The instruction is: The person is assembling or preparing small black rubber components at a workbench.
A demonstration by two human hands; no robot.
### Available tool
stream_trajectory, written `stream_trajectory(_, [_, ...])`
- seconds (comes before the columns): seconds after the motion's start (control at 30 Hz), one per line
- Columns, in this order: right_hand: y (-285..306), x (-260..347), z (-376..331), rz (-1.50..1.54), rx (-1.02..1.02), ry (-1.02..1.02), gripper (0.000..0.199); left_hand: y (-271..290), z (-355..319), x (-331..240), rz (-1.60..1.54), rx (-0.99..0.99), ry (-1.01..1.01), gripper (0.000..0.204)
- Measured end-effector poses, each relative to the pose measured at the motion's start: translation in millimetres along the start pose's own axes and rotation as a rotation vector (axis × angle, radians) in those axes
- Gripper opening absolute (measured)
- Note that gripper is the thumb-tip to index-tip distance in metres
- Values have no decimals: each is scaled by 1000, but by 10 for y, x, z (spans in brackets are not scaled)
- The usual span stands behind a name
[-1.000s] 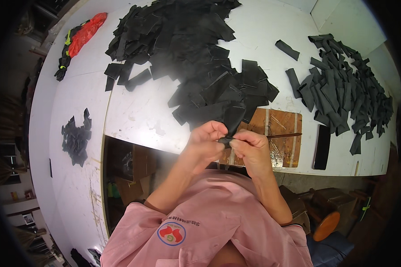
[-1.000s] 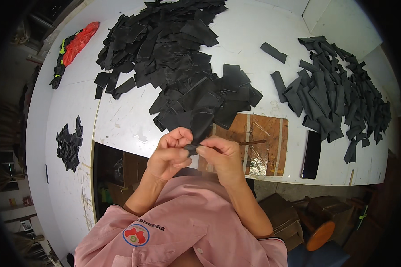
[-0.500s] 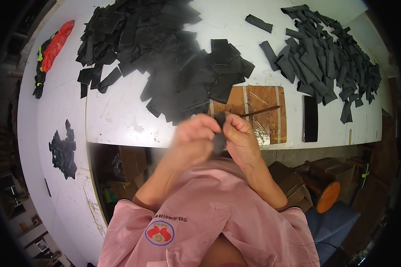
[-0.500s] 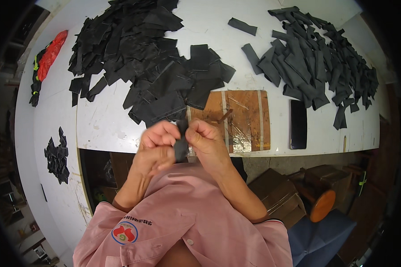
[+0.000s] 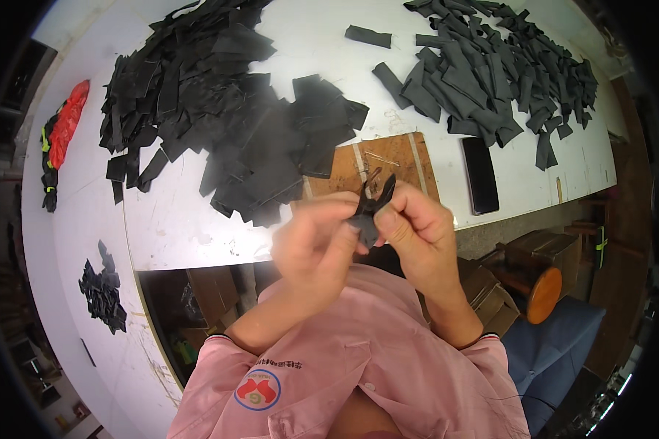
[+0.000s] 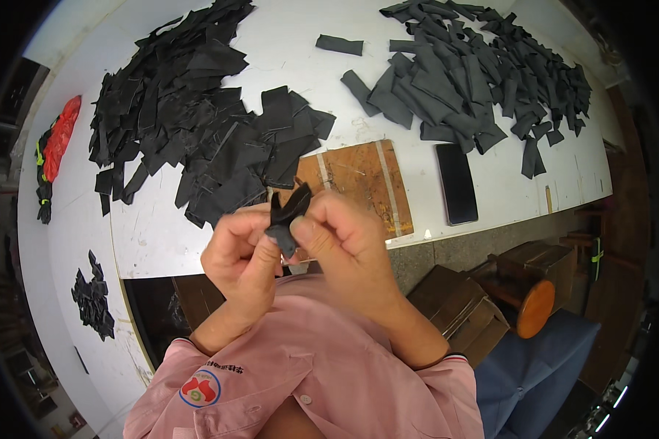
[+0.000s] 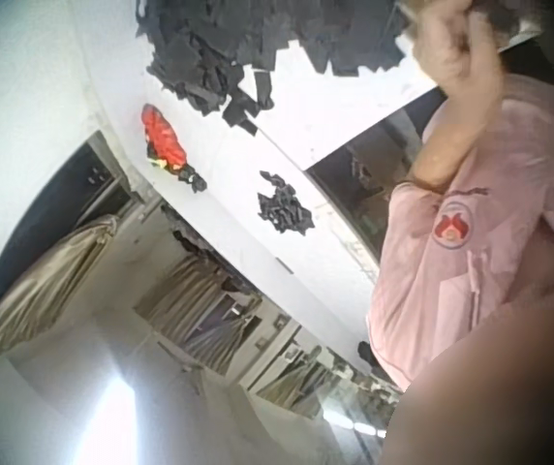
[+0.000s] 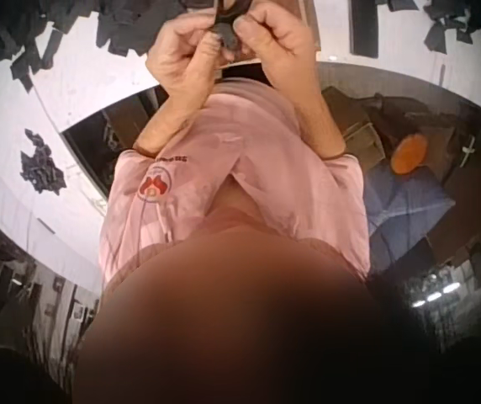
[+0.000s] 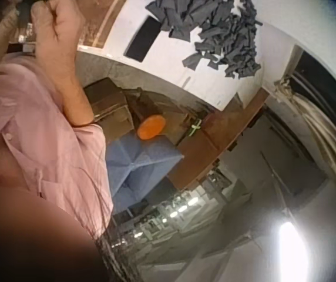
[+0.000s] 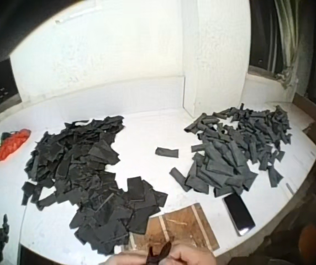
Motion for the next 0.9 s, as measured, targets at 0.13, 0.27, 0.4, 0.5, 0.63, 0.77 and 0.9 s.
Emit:
stream_trajectory(0.13, [134,148,90,-139,-1,62,18,-22,238,42,-363,65,218,24])
stream_trajectory(0.27, [59,362,259,84,167,-11,20,-243,412,-80,-1051,393,481,36])
stream_trajectory(0.4, [141,155,488,28,187,-195,26,-158,450,171,-1380,346,549,53])
stream_trajectory(0.5, [228,-282,476,250,209,-412,24,-98,418,393,-1314,181,747,48])
stream_trajectory(0.63, [192,-420,467,344,187,-418,23,-6,391,598,-1345,193,742,47])
stream_trajectory(0.77, [201,-289,590,262,280,-282,25,-174,424,318,-1341,180,733,45])
stream_trajectory(0.9, [215,-506,614,171,356,-273,25,-78,359,319,-784,118,577,39])
Point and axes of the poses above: each hand's wrist, its own z-axis towards the middle knuckle, its own y-axis out of the back of the hand, x = y × z, the point moved 5 cm from there along z, towards the middle knuckle, and after that the axes turned 4 degrees about -z, right-handed, at the moved point
